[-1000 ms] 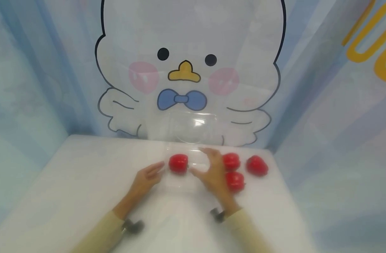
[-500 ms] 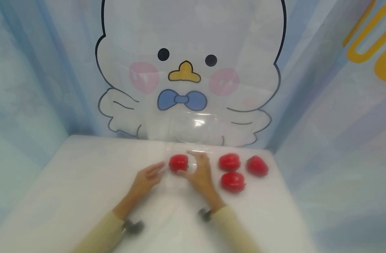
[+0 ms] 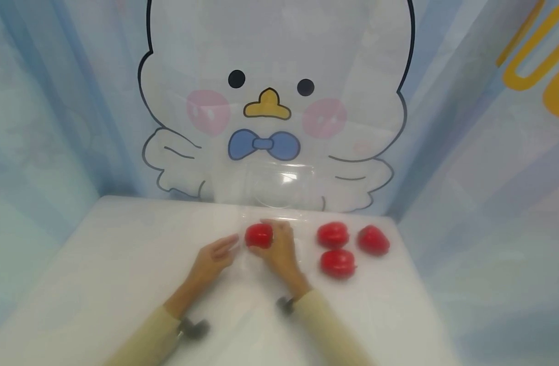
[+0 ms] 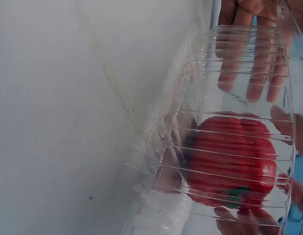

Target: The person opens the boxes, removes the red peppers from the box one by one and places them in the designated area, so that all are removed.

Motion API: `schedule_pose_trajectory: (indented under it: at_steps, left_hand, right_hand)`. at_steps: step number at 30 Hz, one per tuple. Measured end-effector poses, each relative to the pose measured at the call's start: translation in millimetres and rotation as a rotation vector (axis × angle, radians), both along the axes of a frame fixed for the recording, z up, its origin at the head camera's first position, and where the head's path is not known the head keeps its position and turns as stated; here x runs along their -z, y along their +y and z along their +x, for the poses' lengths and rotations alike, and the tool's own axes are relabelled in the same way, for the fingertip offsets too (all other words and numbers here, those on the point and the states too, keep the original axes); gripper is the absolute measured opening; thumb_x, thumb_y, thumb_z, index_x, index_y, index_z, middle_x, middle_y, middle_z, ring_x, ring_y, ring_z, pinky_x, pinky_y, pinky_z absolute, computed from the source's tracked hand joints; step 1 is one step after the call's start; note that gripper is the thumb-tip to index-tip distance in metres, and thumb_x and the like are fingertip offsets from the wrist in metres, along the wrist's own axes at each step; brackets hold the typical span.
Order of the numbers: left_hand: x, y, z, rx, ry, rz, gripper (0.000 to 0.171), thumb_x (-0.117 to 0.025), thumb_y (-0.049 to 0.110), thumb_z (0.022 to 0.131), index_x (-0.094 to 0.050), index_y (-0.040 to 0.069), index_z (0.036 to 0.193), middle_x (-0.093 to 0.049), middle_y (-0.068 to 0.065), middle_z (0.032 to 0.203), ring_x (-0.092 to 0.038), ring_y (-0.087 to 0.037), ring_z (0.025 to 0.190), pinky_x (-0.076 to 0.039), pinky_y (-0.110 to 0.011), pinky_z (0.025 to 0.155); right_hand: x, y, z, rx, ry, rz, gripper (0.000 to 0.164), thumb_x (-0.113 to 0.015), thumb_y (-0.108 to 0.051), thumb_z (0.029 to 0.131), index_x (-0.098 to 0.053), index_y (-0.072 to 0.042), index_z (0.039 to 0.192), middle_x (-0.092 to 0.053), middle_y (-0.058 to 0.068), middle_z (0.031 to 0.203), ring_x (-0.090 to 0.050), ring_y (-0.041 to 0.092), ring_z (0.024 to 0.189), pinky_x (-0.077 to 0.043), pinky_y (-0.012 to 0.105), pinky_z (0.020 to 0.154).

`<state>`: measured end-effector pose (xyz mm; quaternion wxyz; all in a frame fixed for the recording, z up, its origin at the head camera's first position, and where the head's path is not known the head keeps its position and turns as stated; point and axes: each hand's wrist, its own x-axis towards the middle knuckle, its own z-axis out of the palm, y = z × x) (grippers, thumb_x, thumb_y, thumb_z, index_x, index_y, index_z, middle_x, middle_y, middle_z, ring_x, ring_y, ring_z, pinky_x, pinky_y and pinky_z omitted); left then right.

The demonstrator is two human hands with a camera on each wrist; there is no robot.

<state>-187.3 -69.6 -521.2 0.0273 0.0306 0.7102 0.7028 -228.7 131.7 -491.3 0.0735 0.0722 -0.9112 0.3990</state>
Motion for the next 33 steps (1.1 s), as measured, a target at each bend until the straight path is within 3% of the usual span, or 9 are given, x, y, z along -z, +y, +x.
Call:
schedule_pose_trajectory:
  at_steps: [5, 12, 33]
  left_hand:
    - [1.9, 1, -0.4, -0.005, 0.001, -0.008, 0.061, -0.062, -0.011, 0.094, -0.057, 0.004, 0.152, -0.058, -0.013, 0.157, -0.058, -0.034, 0.144, -0.049, -0.037, 0.114]
    - [1.3, 3, -1.1, -0.005, 0.002, 0.000, 0.061, -0.061, -0.011, 0.092, -0.057, 0.002, 0.151, -0.058, -0.015, 0.156, -0.058, -0.035, 0.144, -0.049, -0.038, 0.115]
    - [3.3, 1, -1.8, -0.008, -0.009, -0.006, 0.061, -0.062, -0.010, 0.093, -0.057, 0.006, 0.152, -0.058, -0.012, 0.157, -0.059, -0.031, 0.144, -0.050, -0.036, 0.114]
  right_hand:
    - [1.7, 0, -4.8, 0.006, -0.002, 0.055, 0.069, -0.096, -0.022, 0.077, -0.069, -0.024, 0.140, -0.057, 0.010, 0.132, -0.053, 0.028, 0.126, -0.062, 0.046, 0.099]
    - [-6.3, 4, -2.8, -0.014, -0.021, 0.004, 0.060, -0.093, -0.010, 0.078, -0.073, -0.019, 0.134, -0.058, 0.013, 0.129, -0.057, 0.031, 0.124, -0.065, 0.044, 0.097]
    - [-4.2, 17, -0.6, 0.040, 0.016, -0.056, 0.051, -0.093, -0.017, 0.078, -0.077, -0.023, 0.126, -0.059, 0.008, 0.126, -0.062, 0.032, 0.121, -0.066, 0.047, 0.097]
